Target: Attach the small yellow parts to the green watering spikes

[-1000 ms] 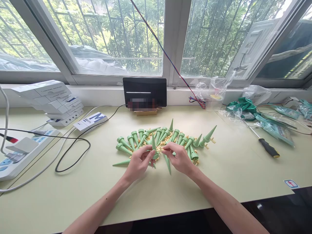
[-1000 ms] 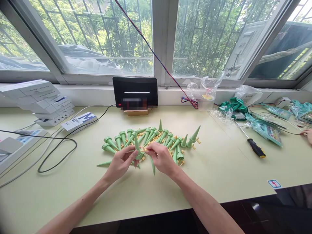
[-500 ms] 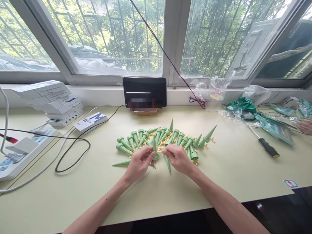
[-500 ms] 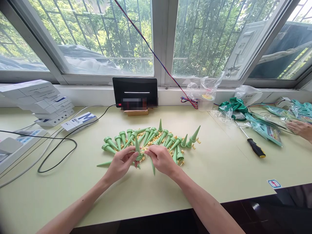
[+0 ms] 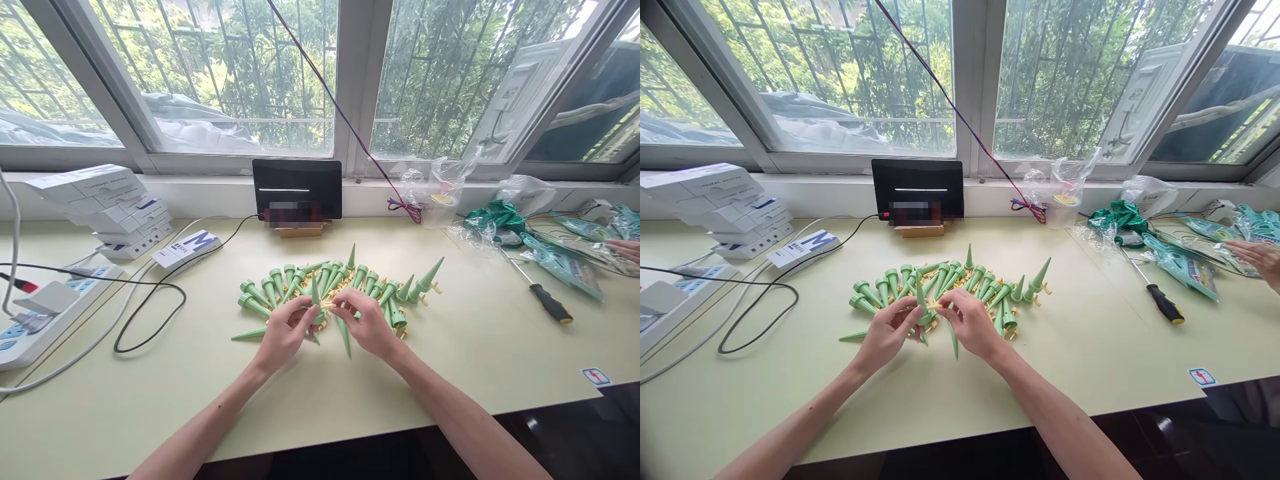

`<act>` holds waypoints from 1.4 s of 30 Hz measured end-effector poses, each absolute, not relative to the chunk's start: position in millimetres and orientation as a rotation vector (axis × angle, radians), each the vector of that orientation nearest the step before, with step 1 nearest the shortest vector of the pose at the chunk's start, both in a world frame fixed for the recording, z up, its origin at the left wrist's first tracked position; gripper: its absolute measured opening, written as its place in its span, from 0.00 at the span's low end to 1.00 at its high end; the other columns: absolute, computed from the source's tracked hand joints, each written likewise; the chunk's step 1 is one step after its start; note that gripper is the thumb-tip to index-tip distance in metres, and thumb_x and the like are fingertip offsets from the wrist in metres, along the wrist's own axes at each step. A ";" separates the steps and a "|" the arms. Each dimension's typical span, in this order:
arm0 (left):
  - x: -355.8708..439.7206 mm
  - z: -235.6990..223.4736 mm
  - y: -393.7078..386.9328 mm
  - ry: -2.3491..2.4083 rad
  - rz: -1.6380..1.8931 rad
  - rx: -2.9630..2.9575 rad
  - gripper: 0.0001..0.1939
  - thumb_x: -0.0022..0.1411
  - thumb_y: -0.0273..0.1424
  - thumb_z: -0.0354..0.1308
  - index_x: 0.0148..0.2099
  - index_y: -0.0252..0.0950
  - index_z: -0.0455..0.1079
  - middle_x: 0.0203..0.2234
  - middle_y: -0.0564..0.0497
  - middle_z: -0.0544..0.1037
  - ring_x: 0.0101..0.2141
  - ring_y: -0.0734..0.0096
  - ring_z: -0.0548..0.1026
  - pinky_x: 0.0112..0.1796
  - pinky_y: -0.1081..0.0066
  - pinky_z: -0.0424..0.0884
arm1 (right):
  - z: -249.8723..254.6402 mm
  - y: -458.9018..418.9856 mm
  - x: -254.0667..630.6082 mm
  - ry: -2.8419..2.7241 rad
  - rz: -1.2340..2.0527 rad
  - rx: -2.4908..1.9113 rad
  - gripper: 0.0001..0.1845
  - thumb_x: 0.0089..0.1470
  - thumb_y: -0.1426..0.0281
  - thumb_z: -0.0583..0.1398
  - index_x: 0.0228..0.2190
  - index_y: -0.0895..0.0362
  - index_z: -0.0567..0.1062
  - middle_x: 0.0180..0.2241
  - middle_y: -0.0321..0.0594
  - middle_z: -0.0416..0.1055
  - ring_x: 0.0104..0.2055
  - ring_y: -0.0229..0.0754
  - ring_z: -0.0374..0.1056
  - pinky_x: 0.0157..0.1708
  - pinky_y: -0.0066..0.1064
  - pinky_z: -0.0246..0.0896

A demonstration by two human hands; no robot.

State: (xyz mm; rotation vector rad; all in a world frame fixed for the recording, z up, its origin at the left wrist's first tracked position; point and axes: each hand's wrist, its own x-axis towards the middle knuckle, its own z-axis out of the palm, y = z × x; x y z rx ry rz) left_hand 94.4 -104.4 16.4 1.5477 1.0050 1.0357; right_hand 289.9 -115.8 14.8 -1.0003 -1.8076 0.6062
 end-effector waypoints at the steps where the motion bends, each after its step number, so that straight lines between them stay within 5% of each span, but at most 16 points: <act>1: 94.1 15.9 -104.5 1.002 1.032 1.550 0.14 0.63 0.42 0.59 0.41 0.35 0.70 0.26 0.52 0.77 0.25 0.67 0.79 0.25 0.70 0.78 | 14.3 -115.6 289.9 -1.808 0.605 -0.996 0.05 0.64 0.69 0.57 0.35 0.54 0.72 0.34 0.41 0.71 0.33 0.40 0.65 0.31 0.30 0.63; 27: 93.3 13.1 -105.8 0.919 1.033 1.654 0.11 0.65 0.38 0.57 0.40 0.35 0.69 0.24 0.54 0.72 0.22 0.72 0.75 0.26 0.69 0.78 | 12.7 -115.4 291.1 -1.899 0.555 -1.028 0.17 0.66 0.67 0.51 0.25 0.55 0.67 0.23 0.36 0.63 0.26 0.38 0.58 0.28 0.30 0.53; 36: 96.1 20.0 -106.1 1.017 1.048 1.534 0.14 0.63 0.41 0.59 0.41 0.35 0.69 0.25 0.53 0.74 0.23 0.69 0.77 0.24 0.70 0.77 | 15.4 -117.9 290.1 -1.798 0.619 -1.013 0.04 0.63 0.69 0.57 0.37 0.54 0.72 0.35 0.40 0.72 0.31 0.38 0.65 0.29 0.29 0.62; 42: 95.9 21.8 -105.9 1.012 1.048 1.543 0.14 0.62 0.41 0.59 0.41 0.35 0.69 0.25 0.53 0.74 0.23 0.69 0.77 0.24 0.70 0.77 | 14.4 -116.3 290.1 -1.815 0.594 -0.986 0.05 0.63 0.70 0.56 0.36 0.54 0.72 0.33 0.40 0.71 0.32 0.40 0.65 0.30 0.30 0.63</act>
